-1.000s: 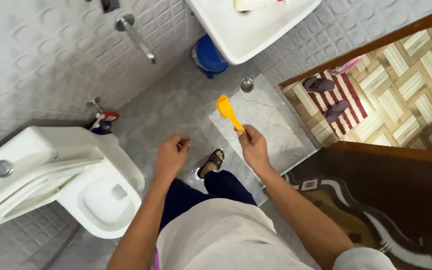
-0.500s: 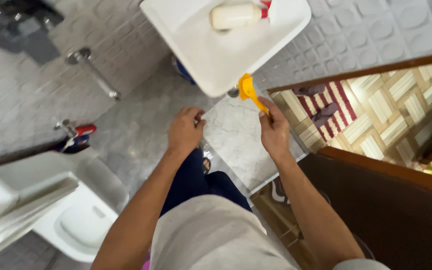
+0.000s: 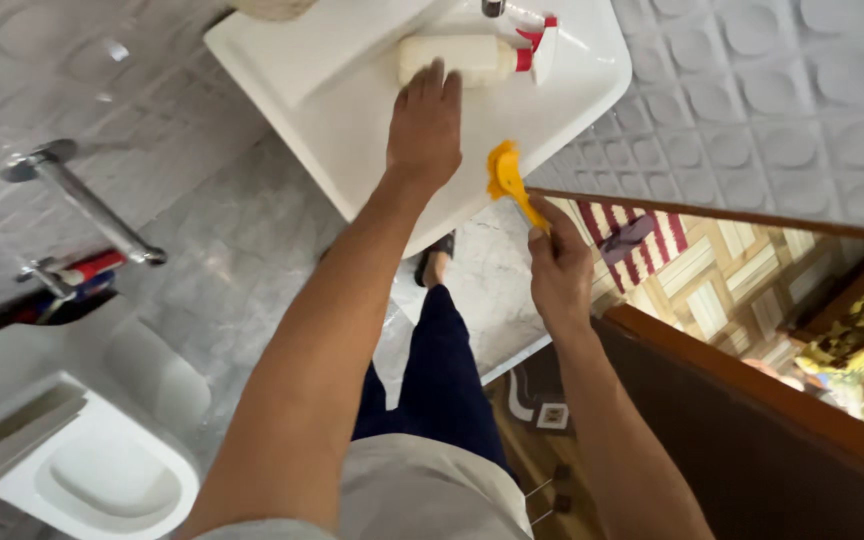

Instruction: The person scrubs the toilet bowl and surrounding fixtures with a yellow brush, then applies liquid soap to the sink and scrubs the basin and faucet. The person rinses the brush and washes their hands under running water.

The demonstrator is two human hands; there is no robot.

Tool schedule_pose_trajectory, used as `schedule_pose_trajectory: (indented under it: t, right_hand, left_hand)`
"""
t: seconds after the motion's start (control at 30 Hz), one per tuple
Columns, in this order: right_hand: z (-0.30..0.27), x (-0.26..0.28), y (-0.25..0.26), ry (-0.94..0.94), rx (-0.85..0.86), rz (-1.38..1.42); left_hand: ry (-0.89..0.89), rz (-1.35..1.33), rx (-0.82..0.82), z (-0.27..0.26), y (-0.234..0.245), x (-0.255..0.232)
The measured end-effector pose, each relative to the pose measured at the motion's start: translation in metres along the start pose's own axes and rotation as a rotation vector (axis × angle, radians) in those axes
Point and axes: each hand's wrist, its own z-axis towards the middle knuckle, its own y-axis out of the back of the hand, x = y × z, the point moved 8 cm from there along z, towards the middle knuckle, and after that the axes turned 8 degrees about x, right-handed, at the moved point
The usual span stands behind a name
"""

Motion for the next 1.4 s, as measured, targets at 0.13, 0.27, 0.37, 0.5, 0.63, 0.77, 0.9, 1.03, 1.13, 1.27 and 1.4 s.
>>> schedule_pose_trajectory:
  t: [0.13,0.27,0.37,0.5,0.63,0.77,0.9,1.03,1.13,1.27,1.4]
  right_hand:
    - [0.016,-0.010,0.016,-0.039,0.041,-0.010]
    - [0.032,-0.021,0.034,-0.056,0.102,-0.006]
    - [0.052,-0.023,0.043,0.049,0.147,-0.058]
    - [0.062,-0.032,0.074,0.084,0.154,-0.049]
    - [0.091,-0.015,0.084,0.147,0.161,0.166]
    - [0.120,-0.001,0.085,0.328,0.164,-0.084]
    - [0.189,-0.005,0.040,0.370,0.204,-0.593]
    - [0.231,0.001,-0.040,0.236,0.266,-0.898]
    - [0.189,0.023,-0.117,0.374,0.458,-0.852]
    - [0.128,0.028,-0.107,0.608,0.767,-1.097]
    - [0.182,0.022,-0.060,0.343,0.541,-1.384]
  left_hand:
    - [-0.062,0.212,-0.081,0.064,-0.023,-0.017]
    - [-0.132,0.339,-0.133,0.097,-0.040,-0.042]
    - [-0.074,0.338,0.121,0.113,-0.054,-0.037]
    - [-0.064,0.209,0.172,0.092,-0.046,-0.039]
    - [0.009,-0.034,0.112,0.039,0.000,-0.025]
    - [0.116,-0.220,0.037,-0.022,0.040,-0.016]
    - [0.190,-0.376,-0.107,-0.056,0.085,-0.005]
    - [0.267,-0.644,-0.204,-0.097,0.110,0.012]
    - [0.312,-0.774,-0.233,-0.121,0.119,0.024]
    - [0.389,-1.000,-0.215,-0.139,0.115,0.034]
    - [0.418,-1.010,-0.182,-0.151,0.115,0.037]
